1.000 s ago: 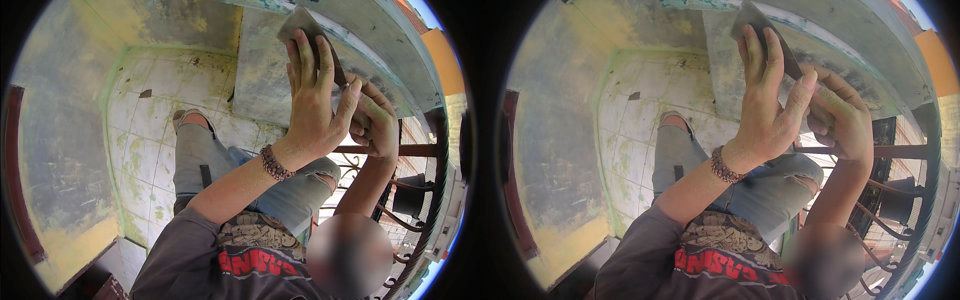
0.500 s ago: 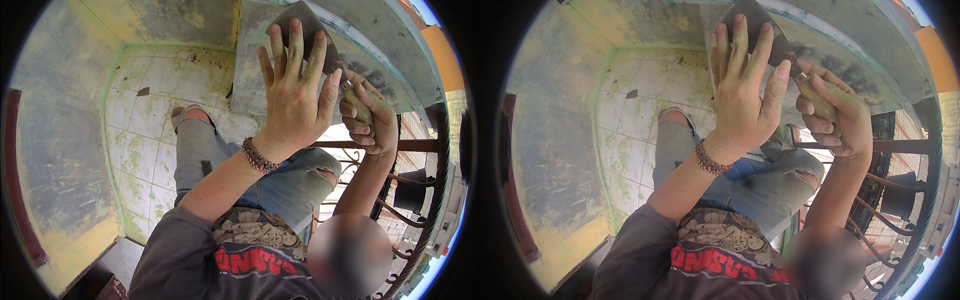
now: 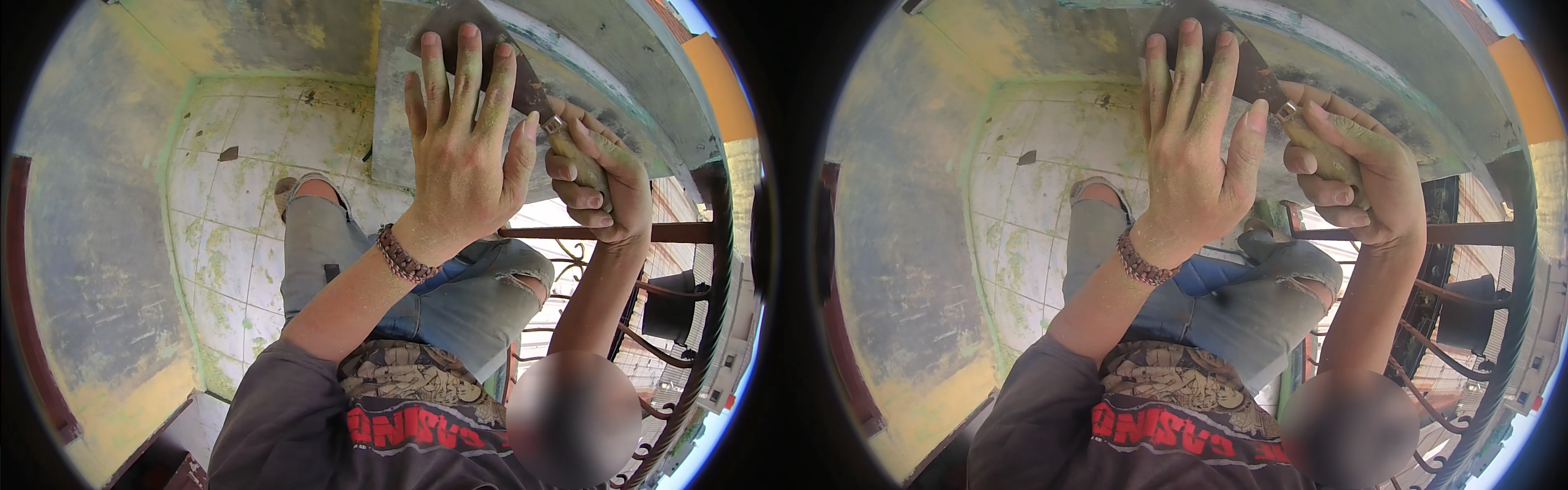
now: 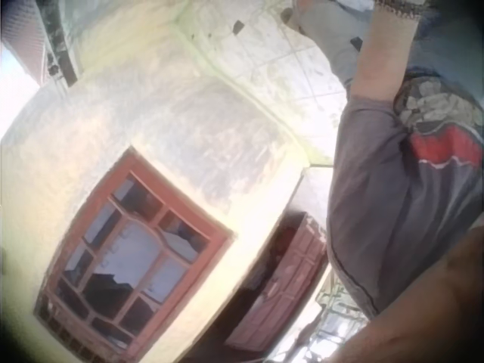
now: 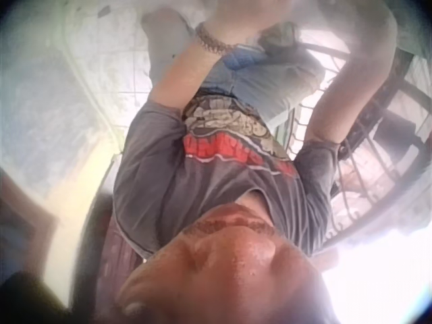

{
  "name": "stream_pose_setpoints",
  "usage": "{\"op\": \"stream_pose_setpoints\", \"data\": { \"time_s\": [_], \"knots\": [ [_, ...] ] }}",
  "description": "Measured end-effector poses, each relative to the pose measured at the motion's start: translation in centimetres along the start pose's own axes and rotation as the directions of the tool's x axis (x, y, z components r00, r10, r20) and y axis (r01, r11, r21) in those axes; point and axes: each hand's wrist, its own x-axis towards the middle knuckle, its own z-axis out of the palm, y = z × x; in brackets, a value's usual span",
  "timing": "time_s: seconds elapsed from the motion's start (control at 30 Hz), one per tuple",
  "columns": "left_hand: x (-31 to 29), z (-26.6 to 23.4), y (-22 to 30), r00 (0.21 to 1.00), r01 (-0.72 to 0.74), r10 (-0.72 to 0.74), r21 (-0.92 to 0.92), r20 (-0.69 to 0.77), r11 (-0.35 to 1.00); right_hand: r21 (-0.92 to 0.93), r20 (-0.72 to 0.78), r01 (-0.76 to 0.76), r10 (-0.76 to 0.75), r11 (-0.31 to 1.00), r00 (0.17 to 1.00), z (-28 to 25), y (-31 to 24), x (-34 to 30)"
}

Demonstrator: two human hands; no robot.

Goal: The person uses a metal scraper to remove old paint and surface material from a concrete structure on a balcony. The person repeatedly scrapes the same areas, occasionally pausing to inspect the surface.

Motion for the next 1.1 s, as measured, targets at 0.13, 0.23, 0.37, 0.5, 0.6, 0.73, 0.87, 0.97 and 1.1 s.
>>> {"op": "stream_pose_setpoints", "data": {
  "time_s": [0.13,0.23,0.37,0.5,0.6,0.73,0.87,0.97,1.1],
  "knots": [
    [-0.2,0.0,0.9,1.0,0.005,-0.004,-0.019,0.028,1.0,-0.066,-0.031,0.001,-0.003,0.998,0.999,-0.8,-0.8,-0.6],
    [-0.1,0.1,-0.2,0.999,0.01,-0.01,0.001,-0.033,1.0,-0.082,-0.01,-0.016,0.015,0.996,1.0,0.6,-0.9,0.2],
    [-0.2,0.0,1.2,0.998,0.015,-0.014,-0.014,0.069,1.0,-0.107,-0.008,-0.027,0.026,0.994,1.0,-0.7,-1.6,-0.5],
    [-0.4,0.2,0.2,0.999,0.027,-0.026,-0.048,0.028,0.999,-0.151,0.01,-0.007,0.009,0.989,1.0,0.5,-1.2,0.2],
    [-0.6,-0.1,0.1,1.0,0.015,-0.015,0.005,0.023,1.0,-0.16,-0.01,-0.009,0.008,0.987,1.0,0.7,-1.0,0.1],
    [-0.7,0.2,1.2,0.999,0.011,-0.01,-0.023,0.042,1.0,-0.184,-0.017,-0.015,0.012,0.983,1.0,0.1,-1.8,-0.6],
    [-0.7,0.0,0.1,0.999,0.037,-0.036,-0.025,0.017,0.999,-0.205,-0.064,-0.027,0.015,0.978,0.998,1.8,-1.1,0.4],
    [-0.6,0.0,1.2,0.995,0.002,-0.001,-0.012,0.098,1.0,-0.205,-0.023,-0.005,0.0,0.979,1.0,-0.4,-2.0,-0.8],
    [-0.5,-0.1,0.5,1.0,0.022,-0.021,-0.036,0.011,0.999,-0.229,-0.022,-0.015,0.011,0.973,1.0,1.3,-1.0,0.8]
  ]
}}
